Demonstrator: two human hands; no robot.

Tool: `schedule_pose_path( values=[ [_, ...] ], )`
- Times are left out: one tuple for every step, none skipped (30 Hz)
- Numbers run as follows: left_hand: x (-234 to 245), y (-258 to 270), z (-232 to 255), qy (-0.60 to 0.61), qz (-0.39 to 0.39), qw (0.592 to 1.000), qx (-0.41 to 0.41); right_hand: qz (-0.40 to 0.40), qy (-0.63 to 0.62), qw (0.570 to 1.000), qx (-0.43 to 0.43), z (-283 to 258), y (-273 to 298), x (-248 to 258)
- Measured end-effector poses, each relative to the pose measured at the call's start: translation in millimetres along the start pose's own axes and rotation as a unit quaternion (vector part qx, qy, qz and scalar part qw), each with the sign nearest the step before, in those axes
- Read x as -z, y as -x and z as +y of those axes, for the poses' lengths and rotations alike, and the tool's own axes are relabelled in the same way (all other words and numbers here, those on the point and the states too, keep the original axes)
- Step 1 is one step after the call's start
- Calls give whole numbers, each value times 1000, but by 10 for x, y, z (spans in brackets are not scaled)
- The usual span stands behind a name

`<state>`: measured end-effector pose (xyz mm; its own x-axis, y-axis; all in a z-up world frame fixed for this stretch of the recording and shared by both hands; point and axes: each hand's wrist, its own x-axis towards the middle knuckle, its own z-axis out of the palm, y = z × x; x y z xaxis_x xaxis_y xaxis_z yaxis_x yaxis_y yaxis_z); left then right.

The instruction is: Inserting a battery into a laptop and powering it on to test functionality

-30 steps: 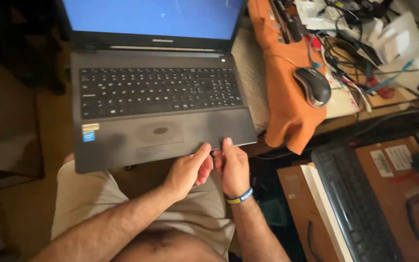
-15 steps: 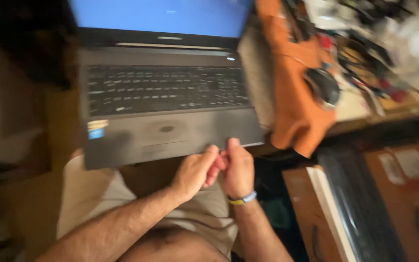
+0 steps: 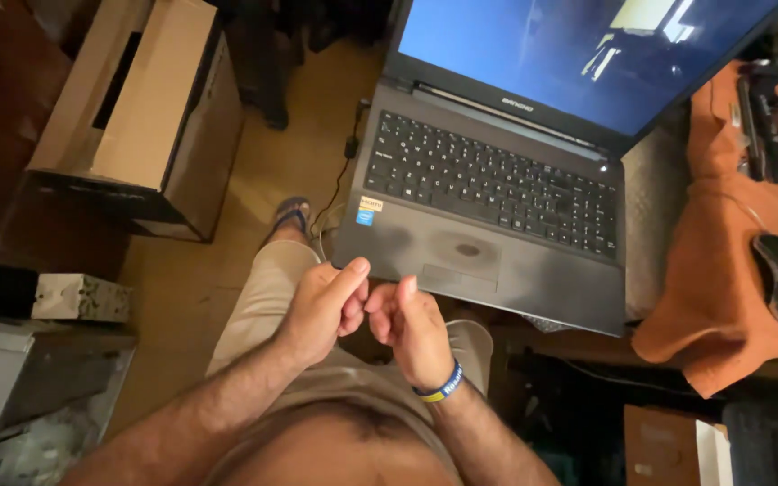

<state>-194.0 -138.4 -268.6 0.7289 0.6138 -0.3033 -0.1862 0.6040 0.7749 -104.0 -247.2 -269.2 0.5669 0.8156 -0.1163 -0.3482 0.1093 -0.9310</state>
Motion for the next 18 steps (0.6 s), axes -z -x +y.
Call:
schedule_pose_path(
  values=[
    [-9, -21, 17, 5, 0, 1000, 9, 31, -15, 999, -13, -14, -28, -68],
    [-14, -43, 28, 7, -2, 1000, 8, 31, -13, 999, -11, -6, -54, -64],
    [-16, -58, 35, 6, -6, 1000, 9, 53, -24, 998, -20, 6, -74, -61],
    [-18, -76, 39, 6, -10, 1000, 10, 76, -35, 996, -29, 19, -96, -55],
    [-23, -79, 61, 7, -11, 1000, 10, 76, -34, 996, -29, 33, -104, -72],
    [-31, -82, 81, -1, -16, 1000, 4, 97, -39, 994, -26, 47, -114, -86],
    [-39, -85, 99, -10, -21, 1000, -2, 118, -43, 992, -23, 63, -121, -98],
    [-40, -85, 92, -9, -21, 1000, -2, 119, -43, 992, -23, 82, -127, -105],
    [-43, -82, 81, -5, -17, 1000, -4, 129, -48, 990, -19, 103, -129, -109],
    [-48, -78, 69, -1, -13, 1000, -6, 139, -54, 989, -14, 122, -130, -112],
    [-53, -79, 62, -1, -13, 1000, -6, 140, -54, 989, -14, 137, -134, -111],
    [-60, -76, 54, 7, -5, 1000, -4, 146, -54, 988, -12, 150, -136, -110],
    [-65, -80, 55, 15, 3, 1000, -3, 151, -55, 987, -10, 162, -148, -114],
    [-63, -81, 55, 15, 3, 1000, -4, 150, -55, 987, -9, 172, -152, -114],
    [-63, -83, 53, 11, 5, 1000, -8, 150, -53, 987, -5, 183, -154, -112],
    [-67, -87, 51, 7, 7, 1000, -11, 151, -51, 987, -2, 191, -156, -105],
    [-78, -82, 74, 5, 5, 1000, -12, 152, -53, 987, 0, 164, -158, -139],
    [-93, -79, 95, 5, 11, 1000, -13, 151, -41, 988, -3, 136, -159, -168]
  ],
)
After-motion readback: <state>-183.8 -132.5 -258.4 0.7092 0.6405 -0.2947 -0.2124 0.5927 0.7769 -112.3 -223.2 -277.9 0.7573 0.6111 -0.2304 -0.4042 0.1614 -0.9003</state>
